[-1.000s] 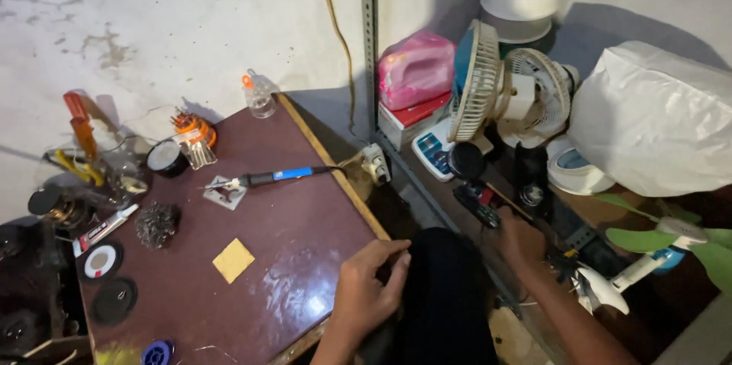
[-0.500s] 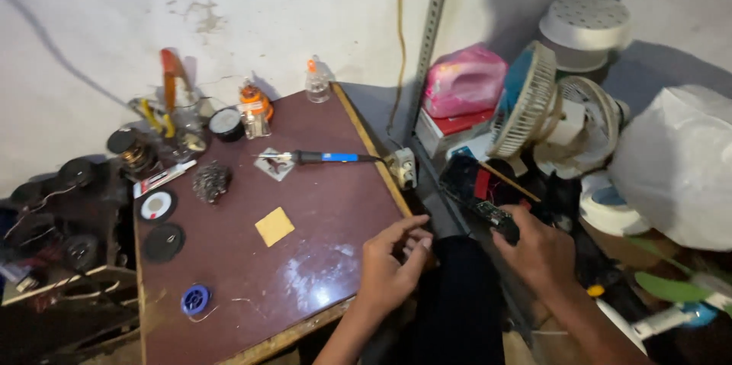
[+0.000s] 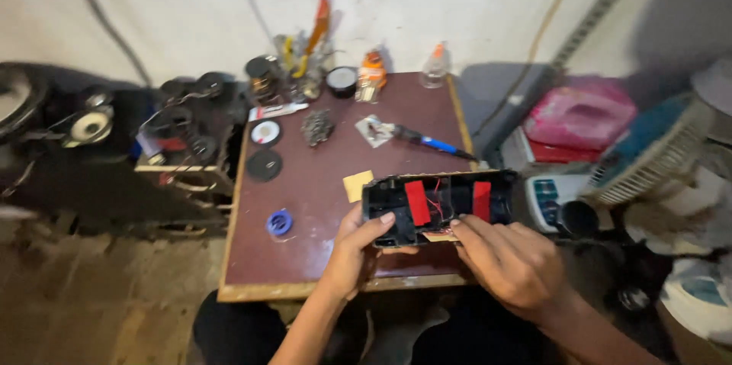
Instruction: The person assembles a small speaker unit by inserting it into a black plastic housing. They manipulate the speaker's wires and position the unit within the frame, then place a circular cover on the table.
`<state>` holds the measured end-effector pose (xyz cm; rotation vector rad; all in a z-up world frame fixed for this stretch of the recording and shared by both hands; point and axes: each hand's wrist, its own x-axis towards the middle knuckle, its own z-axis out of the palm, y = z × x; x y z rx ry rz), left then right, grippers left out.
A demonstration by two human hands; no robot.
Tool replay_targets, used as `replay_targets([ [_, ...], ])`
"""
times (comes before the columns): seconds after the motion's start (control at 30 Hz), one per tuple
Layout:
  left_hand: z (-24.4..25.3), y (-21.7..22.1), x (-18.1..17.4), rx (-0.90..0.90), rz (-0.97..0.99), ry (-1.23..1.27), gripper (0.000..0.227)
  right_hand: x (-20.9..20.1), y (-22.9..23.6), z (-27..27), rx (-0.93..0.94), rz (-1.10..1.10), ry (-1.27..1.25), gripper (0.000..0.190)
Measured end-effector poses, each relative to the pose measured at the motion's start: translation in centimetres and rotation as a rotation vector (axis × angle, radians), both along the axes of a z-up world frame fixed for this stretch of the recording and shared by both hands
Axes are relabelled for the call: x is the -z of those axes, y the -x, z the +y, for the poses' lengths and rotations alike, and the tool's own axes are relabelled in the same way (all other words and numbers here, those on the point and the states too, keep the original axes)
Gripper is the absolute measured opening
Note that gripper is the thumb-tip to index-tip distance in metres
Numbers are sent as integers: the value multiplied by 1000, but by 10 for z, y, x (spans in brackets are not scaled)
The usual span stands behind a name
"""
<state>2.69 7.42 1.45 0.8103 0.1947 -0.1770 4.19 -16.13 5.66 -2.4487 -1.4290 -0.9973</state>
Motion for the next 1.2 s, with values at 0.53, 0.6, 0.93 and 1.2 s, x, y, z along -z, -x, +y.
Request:
replay_targets([
  [0.53,59,10,73,-557,18,146,37,-8,7,33,-37,199,-224,49],
  [0.6,62,10,77,-616,64,199,30,-10,13,28,172,396,-442,30],
  [0.93,65,12,71,-564,70,381,10,11,6,5,262,1083,-1186,47],
  [1.2,69,14,77,-510,58,378,9,15,2,1,175,1281,-1070,51],
])
